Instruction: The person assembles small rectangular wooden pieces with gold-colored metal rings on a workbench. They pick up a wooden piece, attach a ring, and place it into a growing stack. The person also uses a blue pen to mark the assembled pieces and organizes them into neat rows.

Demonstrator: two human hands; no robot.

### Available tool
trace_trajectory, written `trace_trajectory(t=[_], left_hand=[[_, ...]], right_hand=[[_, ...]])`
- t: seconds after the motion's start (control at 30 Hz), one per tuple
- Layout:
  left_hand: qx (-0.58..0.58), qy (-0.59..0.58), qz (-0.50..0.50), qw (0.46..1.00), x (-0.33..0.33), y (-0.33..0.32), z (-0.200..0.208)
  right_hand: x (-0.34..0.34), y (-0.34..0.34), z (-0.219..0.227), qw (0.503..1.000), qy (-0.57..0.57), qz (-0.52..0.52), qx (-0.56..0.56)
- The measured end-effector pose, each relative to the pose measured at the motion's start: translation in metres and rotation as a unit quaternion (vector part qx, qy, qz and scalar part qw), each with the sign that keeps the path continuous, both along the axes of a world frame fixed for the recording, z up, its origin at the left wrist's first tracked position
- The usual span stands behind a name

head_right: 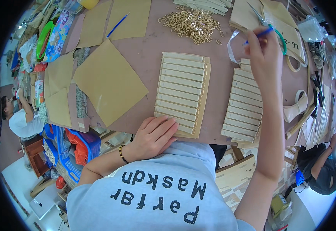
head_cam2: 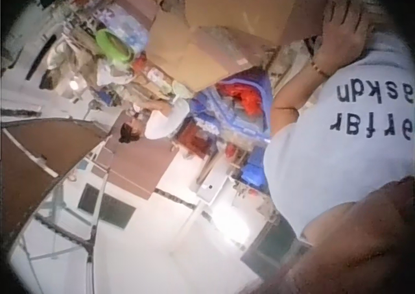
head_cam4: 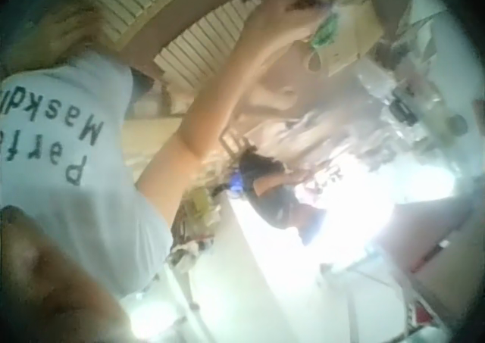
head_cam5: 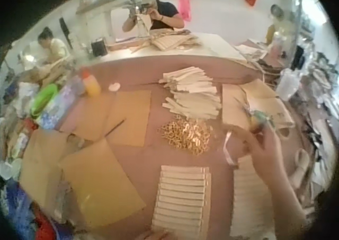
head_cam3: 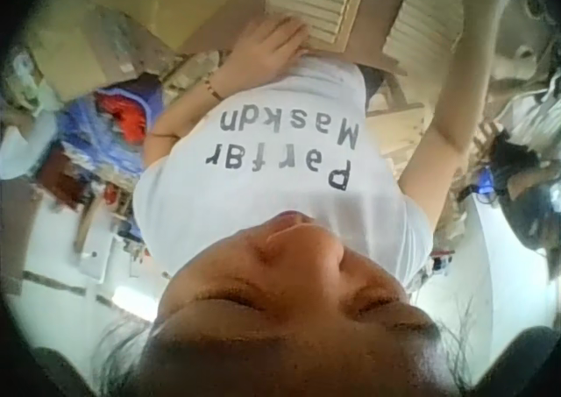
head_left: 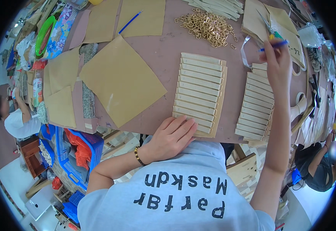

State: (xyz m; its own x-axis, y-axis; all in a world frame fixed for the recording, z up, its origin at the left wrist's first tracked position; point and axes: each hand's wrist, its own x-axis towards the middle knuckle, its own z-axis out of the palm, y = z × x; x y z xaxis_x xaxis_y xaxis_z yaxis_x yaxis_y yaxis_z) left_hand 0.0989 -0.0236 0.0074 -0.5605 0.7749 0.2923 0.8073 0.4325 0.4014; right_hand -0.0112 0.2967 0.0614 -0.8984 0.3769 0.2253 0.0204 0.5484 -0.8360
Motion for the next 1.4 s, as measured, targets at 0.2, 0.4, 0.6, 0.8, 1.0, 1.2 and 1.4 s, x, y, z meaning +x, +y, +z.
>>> trace_trajectory(t=[0.2,0.4,0.6,0.8,1.0,1.2,1.4], left_hand=[[0.003,0.002,-0.006,1.0,-0.005,0.002,-0.001],[0.002,-0.028,0.013,1.0,-0.013,0.019,0.007],[-0.025,-0.026,0.043,0.998,-0.016,0.035,0.007],[-0.043,-0.032,0.049,0.997,-0.016,0.036,0.006],[-0.031,-0.022,0.048,0.998,-0.025,0.037,0.008],[-0.043,-0.037,0.046,0.997,-0.029,0.04,0.008],[-0.001,-0.069,0.076,0.995,-0.042,0.051,0.012]], right_hand=[[0.087,-0.05,-0.019,0.972,0.061,-0.075,-0.212],[0.127,-0.096,-0.062,0.96,0.082,-0.033,-0.266],[0.126,-0.098,-0.072,0.967,0.076,0.017,-0.243],[0.125,-0.099,-0.076,0.972,0.074,0.034,-0.222],[0.124,-0.1,-0.076,0.969,0.077,0.03,-0.231],[0.124,-0.099,-0.076,0.969,0.076,0.033,-0.234],[0.124,-0.099,-0.078,0.968,0.084,0.042,-0.235]])
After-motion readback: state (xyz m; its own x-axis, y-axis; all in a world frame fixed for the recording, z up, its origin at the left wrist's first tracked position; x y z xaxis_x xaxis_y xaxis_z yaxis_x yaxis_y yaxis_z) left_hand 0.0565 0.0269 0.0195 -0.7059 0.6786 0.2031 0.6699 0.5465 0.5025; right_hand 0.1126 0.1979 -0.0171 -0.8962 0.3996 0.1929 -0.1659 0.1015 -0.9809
